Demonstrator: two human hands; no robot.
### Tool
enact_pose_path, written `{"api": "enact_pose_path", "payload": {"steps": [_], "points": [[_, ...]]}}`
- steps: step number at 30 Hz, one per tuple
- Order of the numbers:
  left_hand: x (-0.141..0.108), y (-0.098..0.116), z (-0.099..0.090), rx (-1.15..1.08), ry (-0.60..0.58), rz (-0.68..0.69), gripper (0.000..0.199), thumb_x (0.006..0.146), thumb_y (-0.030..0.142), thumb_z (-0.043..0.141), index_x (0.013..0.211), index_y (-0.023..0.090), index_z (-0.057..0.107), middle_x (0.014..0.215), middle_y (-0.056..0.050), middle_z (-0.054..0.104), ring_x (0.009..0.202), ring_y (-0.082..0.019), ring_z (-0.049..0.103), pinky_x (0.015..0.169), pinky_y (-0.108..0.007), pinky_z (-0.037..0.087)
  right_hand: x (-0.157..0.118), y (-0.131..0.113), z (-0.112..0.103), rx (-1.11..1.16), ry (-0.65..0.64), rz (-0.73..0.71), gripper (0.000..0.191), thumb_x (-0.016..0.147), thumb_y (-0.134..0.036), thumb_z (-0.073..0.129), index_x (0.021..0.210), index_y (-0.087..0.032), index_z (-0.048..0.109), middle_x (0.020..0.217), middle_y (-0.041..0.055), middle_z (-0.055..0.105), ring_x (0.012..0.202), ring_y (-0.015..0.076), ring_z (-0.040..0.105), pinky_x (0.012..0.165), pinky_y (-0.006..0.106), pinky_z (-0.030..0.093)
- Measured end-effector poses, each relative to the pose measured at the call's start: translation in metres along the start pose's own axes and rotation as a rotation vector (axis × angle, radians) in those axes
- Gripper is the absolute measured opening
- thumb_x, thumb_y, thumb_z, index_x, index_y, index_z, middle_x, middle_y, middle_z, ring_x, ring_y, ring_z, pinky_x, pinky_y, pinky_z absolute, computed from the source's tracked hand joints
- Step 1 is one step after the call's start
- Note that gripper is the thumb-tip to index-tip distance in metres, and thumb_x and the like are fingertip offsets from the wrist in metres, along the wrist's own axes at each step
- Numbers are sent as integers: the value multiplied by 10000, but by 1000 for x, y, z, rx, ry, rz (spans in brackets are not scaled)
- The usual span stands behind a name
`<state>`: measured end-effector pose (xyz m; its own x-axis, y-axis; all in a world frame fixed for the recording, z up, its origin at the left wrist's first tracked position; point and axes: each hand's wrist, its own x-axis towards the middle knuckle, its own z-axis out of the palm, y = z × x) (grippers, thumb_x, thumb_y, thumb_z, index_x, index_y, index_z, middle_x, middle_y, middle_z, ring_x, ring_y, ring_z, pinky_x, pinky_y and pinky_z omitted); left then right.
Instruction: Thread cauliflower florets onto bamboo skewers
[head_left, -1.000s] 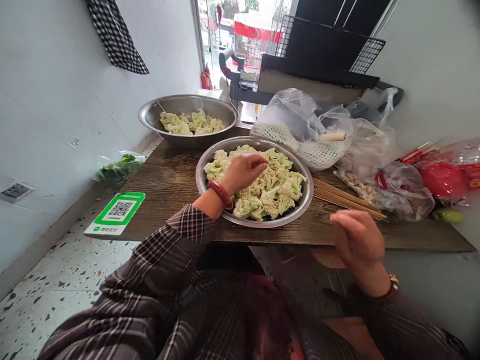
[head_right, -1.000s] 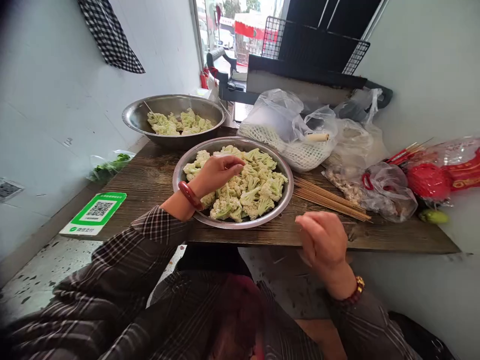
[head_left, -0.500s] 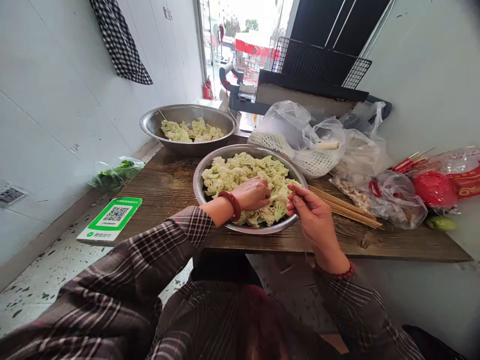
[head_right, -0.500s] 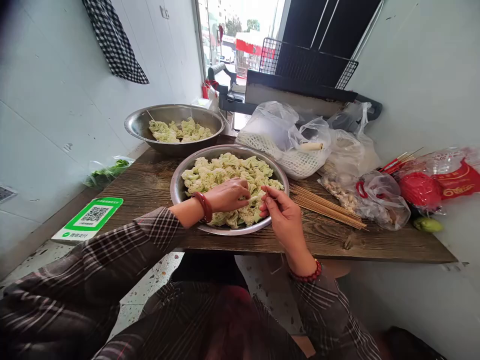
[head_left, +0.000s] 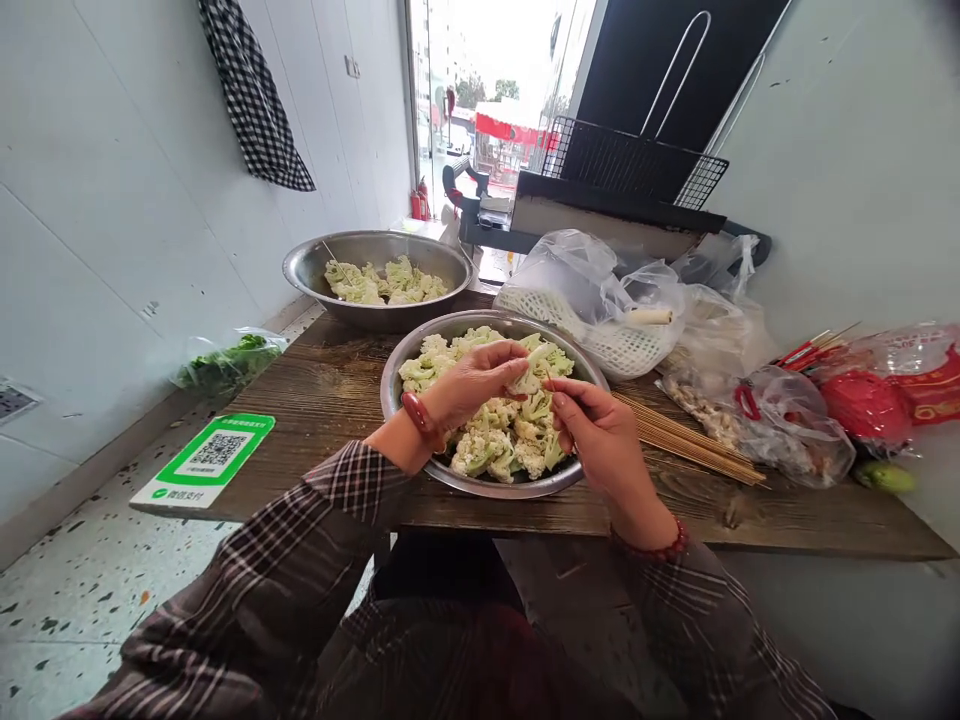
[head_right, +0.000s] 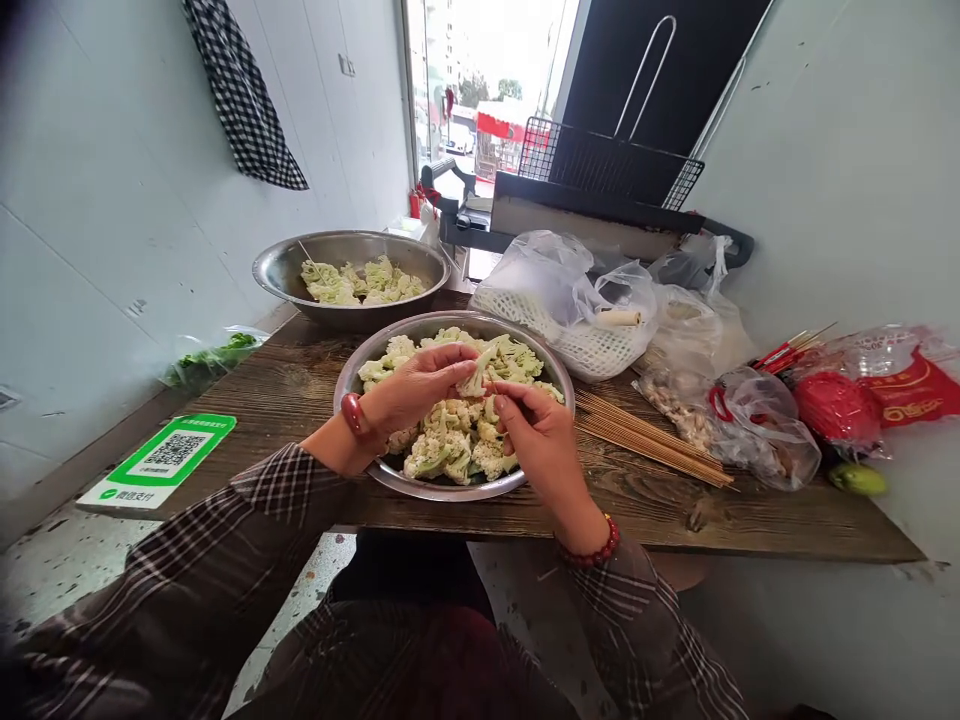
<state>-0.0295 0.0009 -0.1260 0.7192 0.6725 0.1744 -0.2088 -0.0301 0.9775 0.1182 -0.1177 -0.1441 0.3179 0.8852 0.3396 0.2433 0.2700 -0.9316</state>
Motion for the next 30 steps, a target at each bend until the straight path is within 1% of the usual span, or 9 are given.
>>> {"api": "enact_pose_path", "payload": {"steps": [3,5,7,11,14,17,20,25,30], "points": [[0,-1,0,-21,-12,-28,355,791,449,727,955,153,619,846,3,574,723,-100,590,681,-288,596,2,7,3,-40,1,-19,293,886,-404,663,1068,-199,766,843,32,702,601,115,586,492,239,482],[0,0,-1,60,-9,-9,347,800,448,717,954,147,638,852,-2,567,683,-88,562,590,-242,566,2,12,2,-118,33,-77,258,890,-372,659,1060,-215,773,926,50,727,699,141,626,564,259,510],[-1,2,-2,147,-23,7,329,825,442,692,956,142,655,864,-10,568,666,-82,540,543,-213,523,3,17,0,-149,48,-98,252,897,-354,647,1070,-222,774,941,60,742,787,172,652,614,277,521],[-3,5,-6,258,-81,5,327,855,407,665,1059,151,663,797,-2,575,648,-81,524,551,-202,461,4,23,-2,-125,43,-72,278,906,-353,630,1104,-217,770,878,57,743,825,195,668,644,299,532],[-3,5,-7,308,-70,7,348,846,356,678,1130,158,647,739,12,575,628,-83,511,558,-206,420,3,24,-2,-110,47,-55,286,903,-352,631,1107,-209,772,849,49,741,814,194,674,651,304,538],[-1,6,-6,323,-6,48,325,824,333,703,1088,156,638,787,0,602,672,-92,522,594,-218,426,2,21,-2,-117,60,-50,285,903,-345,629,1109,-215,777,886,51,755,830,198,683,663,309,549],[-1,7,-5,326,34,44,309,807,334,724,1032,156,607,788,5,592,671,-90,506,603,-224,418,1,19,-1,-112,68,-64,277,911,-328,618,1112,-229,781,946,55,769,876,209,698,710,327,565],[-2,8,-4,313,20,30,277,791,320,742,980,159,619,762,15,570,658,-84,482,603,-226,388,2,19,1,-104,73,-134,248,902,-277,626,1081,-237,793,1028,58,783,973,221,714,879,373,561],[-1,8,-3,326,43,75,260,784,310,751,971,163,644,758,20,560,652,-82,467,592,-225,375,3,19,1,-127,90,-198,234,898,-251,629,1058,-254,799,1027,47,793,964,205,722,887,352,559]]}}
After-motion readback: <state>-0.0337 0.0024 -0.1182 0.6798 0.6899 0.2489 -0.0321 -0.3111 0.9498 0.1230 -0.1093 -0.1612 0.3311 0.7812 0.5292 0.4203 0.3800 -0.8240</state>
